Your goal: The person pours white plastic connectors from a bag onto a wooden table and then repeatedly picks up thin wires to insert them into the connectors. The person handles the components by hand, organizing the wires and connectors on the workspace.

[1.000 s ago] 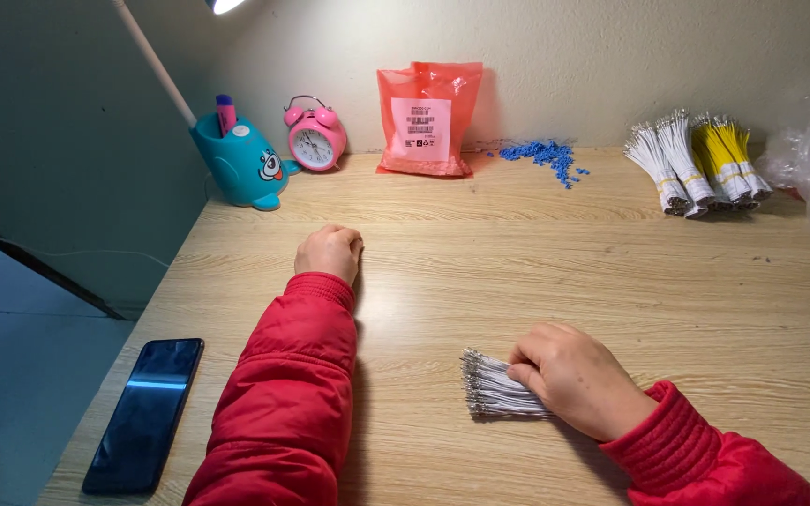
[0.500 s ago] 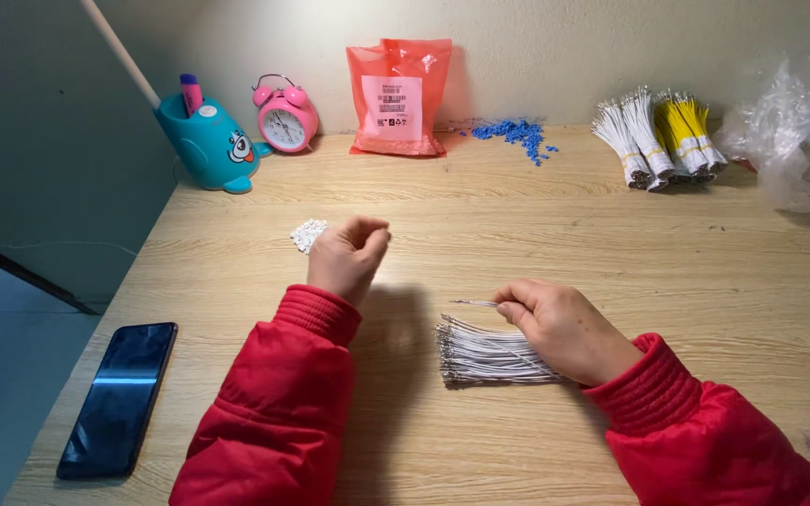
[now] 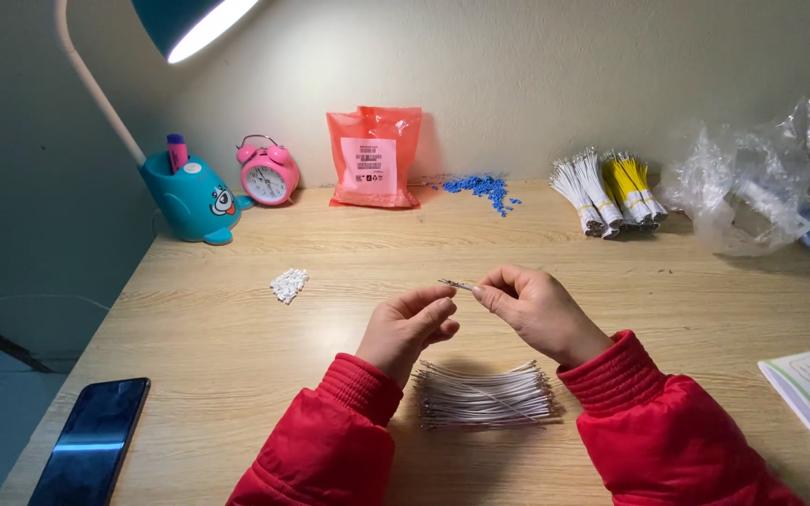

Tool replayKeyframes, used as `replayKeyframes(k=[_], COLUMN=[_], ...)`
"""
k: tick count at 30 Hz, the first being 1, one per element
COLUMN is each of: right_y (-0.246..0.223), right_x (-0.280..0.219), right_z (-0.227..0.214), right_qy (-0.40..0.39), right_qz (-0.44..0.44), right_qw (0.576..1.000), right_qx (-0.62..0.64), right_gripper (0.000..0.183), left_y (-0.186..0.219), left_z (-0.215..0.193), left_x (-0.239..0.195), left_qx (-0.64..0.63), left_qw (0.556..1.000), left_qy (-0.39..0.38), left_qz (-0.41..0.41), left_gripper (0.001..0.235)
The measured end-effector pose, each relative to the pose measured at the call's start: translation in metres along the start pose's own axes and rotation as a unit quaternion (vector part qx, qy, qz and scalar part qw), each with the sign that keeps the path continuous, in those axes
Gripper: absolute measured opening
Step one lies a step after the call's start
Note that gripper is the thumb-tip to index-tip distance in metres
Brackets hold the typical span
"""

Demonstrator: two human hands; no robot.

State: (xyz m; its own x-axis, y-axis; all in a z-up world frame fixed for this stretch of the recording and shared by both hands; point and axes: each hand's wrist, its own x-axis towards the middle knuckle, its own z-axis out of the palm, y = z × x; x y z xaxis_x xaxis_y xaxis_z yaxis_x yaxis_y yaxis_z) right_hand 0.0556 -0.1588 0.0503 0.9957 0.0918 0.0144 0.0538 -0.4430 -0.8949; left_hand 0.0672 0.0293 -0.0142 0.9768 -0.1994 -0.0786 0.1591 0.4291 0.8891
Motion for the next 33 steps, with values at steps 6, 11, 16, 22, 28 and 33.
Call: replayKeyframes(k=[6, 11, 16, 22, 28, 33], right_y=[0.009, 0.024, 0.01, 0.018, 0.011, 0.009], right_x=[0.0, 0.006, -0.001, 0.003, -0.002, -0.007], right_z=[0.007, 0.011, 0.016, 0.017, 0.018, 0.015], right_qy=[-0.023, -0.046, -0.064, -0.021, -0.007, -0.007], right_qz=[-0.004, -0.005, 0.001, -0.009, -0.006, -0.005], right_qw=[0.999, 0.997, 0.994, 0.995, 0.996, 0.995], right_qx=[0.031, 0.054, 0.085, 0.098, 0.083, 0.104], right_gripper=[0.012, 0.012, 0.017, 0.015, 0.012, 0.011], left_y=[-0.017, -0.023, -0.03, -0.029, -0.019, -0.012], left_z=[-0.01, -0.011, -0.013, -0.011, -0.007, -0.01], left_x=[0.014, 0.015, 0.015, 0.013, 0.006, 0.004], left_qx=[0.023, 0.01, 0.032, 0.054, -0.015, -0.087], left_qw=[0.999, 0.999, 0.999, 0.997, 0.998, 0.991], left_qy=[0.041, 0.036, 0.03, 0.04, 0.058, 0.086], left_qz=[0.019, 0.02, 0.025, 0.035, -0.016, -0.049], left_gripper=[0.023, 0.021, 0.018, 0.02, 0.023, 0.022])
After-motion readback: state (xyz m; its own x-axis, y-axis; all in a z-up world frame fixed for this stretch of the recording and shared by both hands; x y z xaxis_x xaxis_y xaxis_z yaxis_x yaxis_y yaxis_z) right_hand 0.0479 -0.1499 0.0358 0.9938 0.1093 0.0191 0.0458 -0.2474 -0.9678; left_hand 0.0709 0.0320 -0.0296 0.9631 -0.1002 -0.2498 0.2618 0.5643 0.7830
